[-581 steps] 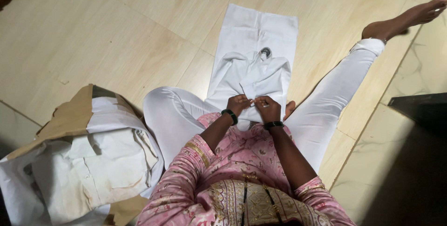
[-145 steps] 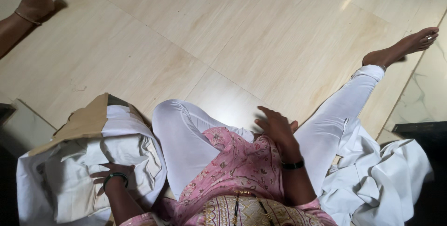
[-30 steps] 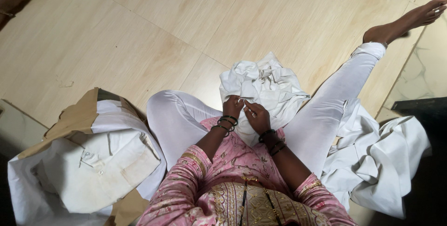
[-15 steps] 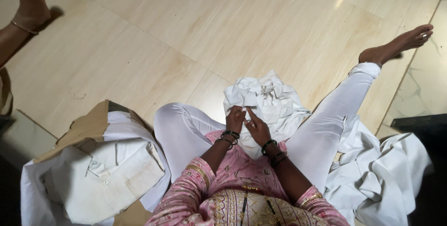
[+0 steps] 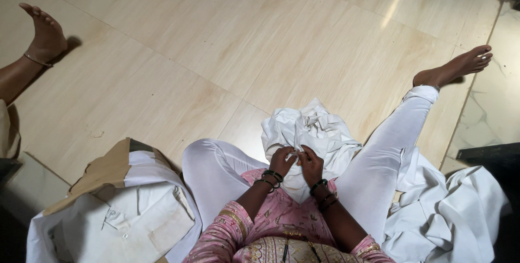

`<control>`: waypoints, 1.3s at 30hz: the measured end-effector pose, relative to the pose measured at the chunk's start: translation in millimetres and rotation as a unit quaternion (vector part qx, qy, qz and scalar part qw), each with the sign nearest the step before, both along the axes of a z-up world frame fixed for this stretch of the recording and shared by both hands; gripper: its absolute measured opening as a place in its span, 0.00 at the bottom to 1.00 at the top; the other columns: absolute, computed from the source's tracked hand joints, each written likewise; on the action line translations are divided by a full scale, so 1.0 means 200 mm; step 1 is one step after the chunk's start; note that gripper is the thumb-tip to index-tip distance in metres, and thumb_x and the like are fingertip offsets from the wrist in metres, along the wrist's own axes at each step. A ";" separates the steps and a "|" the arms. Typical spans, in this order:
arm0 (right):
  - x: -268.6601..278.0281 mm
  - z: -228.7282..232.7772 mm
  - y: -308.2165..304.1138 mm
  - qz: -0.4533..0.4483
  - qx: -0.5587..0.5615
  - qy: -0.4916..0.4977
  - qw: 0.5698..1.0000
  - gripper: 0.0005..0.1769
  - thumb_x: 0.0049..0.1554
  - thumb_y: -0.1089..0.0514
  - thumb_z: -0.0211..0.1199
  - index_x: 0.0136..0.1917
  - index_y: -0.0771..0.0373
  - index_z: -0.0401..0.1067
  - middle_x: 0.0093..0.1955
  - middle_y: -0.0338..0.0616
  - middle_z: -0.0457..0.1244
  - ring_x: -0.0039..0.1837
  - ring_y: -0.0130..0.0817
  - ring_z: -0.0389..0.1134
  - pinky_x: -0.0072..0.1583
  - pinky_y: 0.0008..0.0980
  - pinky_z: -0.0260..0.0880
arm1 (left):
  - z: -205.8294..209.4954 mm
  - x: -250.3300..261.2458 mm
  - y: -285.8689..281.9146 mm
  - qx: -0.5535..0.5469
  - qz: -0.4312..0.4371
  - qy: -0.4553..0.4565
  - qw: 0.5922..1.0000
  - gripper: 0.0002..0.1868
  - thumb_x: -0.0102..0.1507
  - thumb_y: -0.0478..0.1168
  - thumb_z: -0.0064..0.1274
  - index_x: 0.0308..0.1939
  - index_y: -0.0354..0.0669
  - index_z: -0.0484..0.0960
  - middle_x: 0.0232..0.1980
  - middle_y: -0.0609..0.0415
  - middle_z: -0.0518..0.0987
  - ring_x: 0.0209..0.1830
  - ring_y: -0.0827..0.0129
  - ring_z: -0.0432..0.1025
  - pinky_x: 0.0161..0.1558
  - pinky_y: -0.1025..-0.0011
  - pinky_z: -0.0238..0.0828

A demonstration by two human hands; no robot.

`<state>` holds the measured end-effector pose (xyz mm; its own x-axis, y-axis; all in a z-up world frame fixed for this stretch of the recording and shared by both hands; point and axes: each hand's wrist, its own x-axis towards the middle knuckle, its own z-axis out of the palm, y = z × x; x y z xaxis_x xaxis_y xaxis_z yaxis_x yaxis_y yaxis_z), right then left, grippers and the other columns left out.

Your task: The person sits on the floor and folds a white shirt, smoothing it out and buttoning it. They then pick up another white shirt from a cardboard box, button it, and fold it. The person continues to handle and fold additional white shirts from the box.

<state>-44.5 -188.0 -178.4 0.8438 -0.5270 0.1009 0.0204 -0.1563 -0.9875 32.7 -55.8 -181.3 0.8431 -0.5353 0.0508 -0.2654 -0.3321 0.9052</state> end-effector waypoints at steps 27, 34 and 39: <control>-0.09 0.64 0.15 -0.029 0.049 -0.026 0.998 0.14 0.60 0.65 0.64 0.60 0.71 0.72 0.53 0.46 0.69 0.54 0.28 0.71 0.55 0.28 0.72 | 0.38 -0.01 -0.06 -0.330 0.057 0.373 0.865 0.08 0.65 0.26 0.55 0.49 0.28 0.82 0.46 0.43 0.84 0.44 0.65 0.81 0.48 0.71 0.81; -0.04 0.09 0.01 -0.012 0.098 0.147 0.984 0.12 0.60 0.63 0.64 0.55 0.73 0.77 0.44 0.47 0.71 0.43 0.28 0.71 0.47 0.27 0.74 | -0.17 -0.05 -0.06 -0.290 0.109 0.422 0.852 0.14 0.63 0.26 0.53 0.54 0.32 0.76 0.47 0.50 0.81 0.45 0.68 0.77 0.46 0.68 0.83; 0.00 0.05 -0.02 -0.006 0.082 0.147 0.986 0.10 0.59 0.63 0.64 0.51 0.72 0.77 0.42 0.42 0.72 0.42 0.25 0.72 0.46 0.25 0.73 | -0.16 -0.01 -0.08 -0.285 0.092 0.409 0.862 0.20 0.63 0.27 0.51 0.59 0.39 0.70 0.47 0.52 0.79 0.45 0.71 0.76 0.43 0.70 0.82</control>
<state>-44.2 -192.3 -167.5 0.8176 -0.5256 -0.2350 -0.2713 0.0082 -0.9625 30.7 -72.2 -214.1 0.7891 -0.4741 -0.3905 0.5496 0.2610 0.7936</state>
